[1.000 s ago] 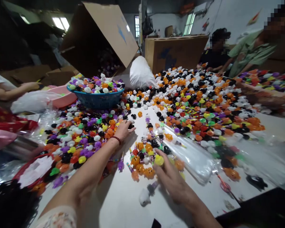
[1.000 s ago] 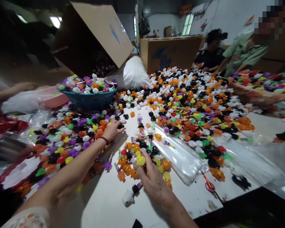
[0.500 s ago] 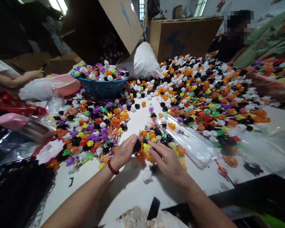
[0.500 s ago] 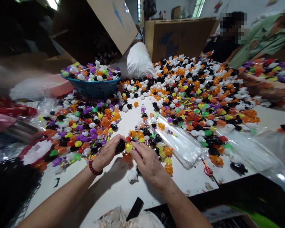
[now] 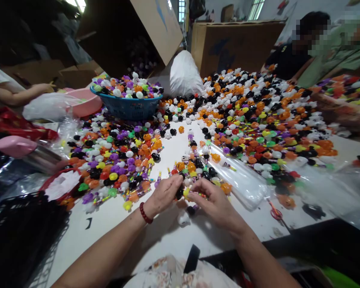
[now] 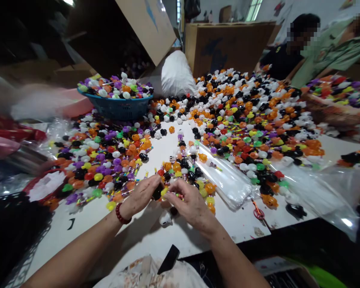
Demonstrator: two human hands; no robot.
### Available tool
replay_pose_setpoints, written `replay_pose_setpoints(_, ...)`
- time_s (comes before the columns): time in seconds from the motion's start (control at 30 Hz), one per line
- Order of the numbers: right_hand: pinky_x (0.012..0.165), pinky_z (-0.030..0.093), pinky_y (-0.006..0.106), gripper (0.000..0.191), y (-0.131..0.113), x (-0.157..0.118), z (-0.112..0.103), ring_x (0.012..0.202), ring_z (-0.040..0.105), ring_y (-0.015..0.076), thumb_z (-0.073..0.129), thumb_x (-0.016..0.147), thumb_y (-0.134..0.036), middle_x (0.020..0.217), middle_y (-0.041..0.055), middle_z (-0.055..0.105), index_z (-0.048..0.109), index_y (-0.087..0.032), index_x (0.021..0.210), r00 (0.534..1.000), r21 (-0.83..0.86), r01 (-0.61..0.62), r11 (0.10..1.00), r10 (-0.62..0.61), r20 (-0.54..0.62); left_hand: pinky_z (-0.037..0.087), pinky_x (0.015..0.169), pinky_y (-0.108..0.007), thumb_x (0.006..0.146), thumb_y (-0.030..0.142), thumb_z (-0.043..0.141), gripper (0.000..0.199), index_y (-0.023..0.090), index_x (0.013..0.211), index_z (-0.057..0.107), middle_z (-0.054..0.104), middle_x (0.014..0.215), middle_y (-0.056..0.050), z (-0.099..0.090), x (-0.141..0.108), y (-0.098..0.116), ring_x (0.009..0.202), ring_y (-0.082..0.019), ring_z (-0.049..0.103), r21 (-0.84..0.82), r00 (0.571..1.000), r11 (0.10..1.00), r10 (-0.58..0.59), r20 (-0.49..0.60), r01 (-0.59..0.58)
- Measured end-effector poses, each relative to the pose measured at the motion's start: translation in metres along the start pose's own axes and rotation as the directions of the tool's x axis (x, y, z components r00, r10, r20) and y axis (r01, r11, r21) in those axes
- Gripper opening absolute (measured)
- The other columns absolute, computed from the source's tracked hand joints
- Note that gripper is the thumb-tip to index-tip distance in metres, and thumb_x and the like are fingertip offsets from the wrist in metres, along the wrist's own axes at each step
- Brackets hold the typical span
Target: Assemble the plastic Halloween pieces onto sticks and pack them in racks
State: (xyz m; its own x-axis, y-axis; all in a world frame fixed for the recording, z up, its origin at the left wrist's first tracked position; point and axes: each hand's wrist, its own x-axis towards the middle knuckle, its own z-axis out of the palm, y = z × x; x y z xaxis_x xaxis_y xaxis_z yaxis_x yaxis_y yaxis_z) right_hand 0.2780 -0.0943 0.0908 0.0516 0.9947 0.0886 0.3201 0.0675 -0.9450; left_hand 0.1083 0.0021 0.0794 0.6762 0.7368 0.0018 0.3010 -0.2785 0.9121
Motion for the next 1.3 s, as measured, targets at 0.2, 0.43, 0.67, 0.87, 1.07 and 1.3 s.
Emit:
replay_pose_setpoints(0.2, 0.066, 0.041, 0.025, 0.015, 0.008, -0.008, 0.023, 0.069, 0.055, 0.0122, 0.057, 0.093, -0.025, 0.075, -0.0024, 0.061, 0.058, -0.019, 0.079, 0.998, -0.018, 0.032, 0.999, -0.031, 0.054, 0.036, 0.064, -0.029, 0.097, 0.06, 0.03, 0.048, 0.021, 0.073, 0.045, 0.046, 0.07, 0.001, 0.026, -0.014, -0.005, 0.067, -0.015, 0.042, -0.128, 0.984, 0.986, -0.123, -0.127, 0.107)
replay_pose_setpoints(0.43, 0.065, 0.044, 0.028, 0.02, 0.019, -0.003, 0.009, 0.07, 0.057, 0.0153, 0.052, 0.096, -0.036, 0.077, -0.0003, 0.062, 0.058, -0.021, 0.084, 1.0, -0.068, -0.009, 0.998, 0.007, -0.029, 0.037, 0.064, -0.03, 0.101, 0.052, 0.024, 0.047, 0.021, 0.074, 0.047, 0.05, 0.069, 0.0, 0.006, -0.007, -0.009, 0.065, -0.016, 0.045, 0.081, 0.988, 0.99, -0.106, -0.115, 0.116)
replay_pose_setpoints(0.67, 0.098, 0.043, 0.051, 0.018, 0.033, 0.025, -0.033, 0.106, 0.054, 0.0301, 0.052, 0.095, -0.029, 0.109, 0.0134, 0.065, 0.067, -0.019, 0.099, 0.895, -0.645, 0.073, 0.761, -0.335, -0.294, 0.043, 0.094, -0.04, 0.084, 0.01, 0.052, 0.035, 0.017, 0.117, 0.06, 0.06, 0.115, -0.014, -0.084, 0.076, -0.062, 0.11, -0.029, 0.052, 0.822, 0.987, 0.554, 0.006, -0.158, 0.128)
replay_pose_setpoints(0.87, 0.092, 0.049, 0.041, 0.036, 0.025, 0.05, 0.046, 0.108, 0.052, 0.0262, 0.047, 0.088, -0.003, 0.117, 0.0108, 0.064, 0.063, -0.018, 0.116, 0.916, -0.649, 0.395, 0.651, -0.335, 0.222, 0.041, 0.099, -0.039, 0.078, 0.015, 0.067, 0.026, 0.015, 0.104, 0.064, 0.059, 0.114, -0.014, -0.1, 0.104, -0.093, 0.111, -0.029, 0.053, 0.824, 0.999, 0.566, 0.028, -0.045, 0.022)
replay_pose_setpoints(1.07, 0.097, 0.042, 0.044, 0.02, 0.032, 0.094, 0.108, 0.116, 0.047, 0.0318, 0.054, 0.088, -0.009, 0.117, 0.0173, 0.061, 0.064, -0.011, 0.104, 0.832, -0.703, 0.552, 0.449, -0.239, 0.501, 0.046, 0.09, -0.036, 0.088, 0.031, 0.059, 0.024, 0.015, 0.106, 0.058, 0.061, 0.104, -0.01, -0.098, 0.068, -0.074, 0.099, -0.024, 0.057, 0.603, 0.952, 0.792, 0.106, -0.286, 0.093)
replay_pose_setpoints(1.3, 0.093, 0.041, 0.038, 0.02, 0.042, 0.098, 0.112, 0.093, 0.054, 0.0247, 0.056, 0.085, -0.007, 0.1, 0.0124, 0.063, 0.061, -0.011, 0.104, 0.822, -0.659, 0.552, 0.51, -0.201, 0.533, 0.043, 0.053, -0.022, 0.084, 0.045, 0.064, 0.03, 0.02, 0.101, 0.058, 0.058, 0.082, 0.0, -0.076, -0.014, -0.046, 0.062, -0.01, 0.055, -0.614, 0.898, 0.785, -0.321, -0.302, 0.074)
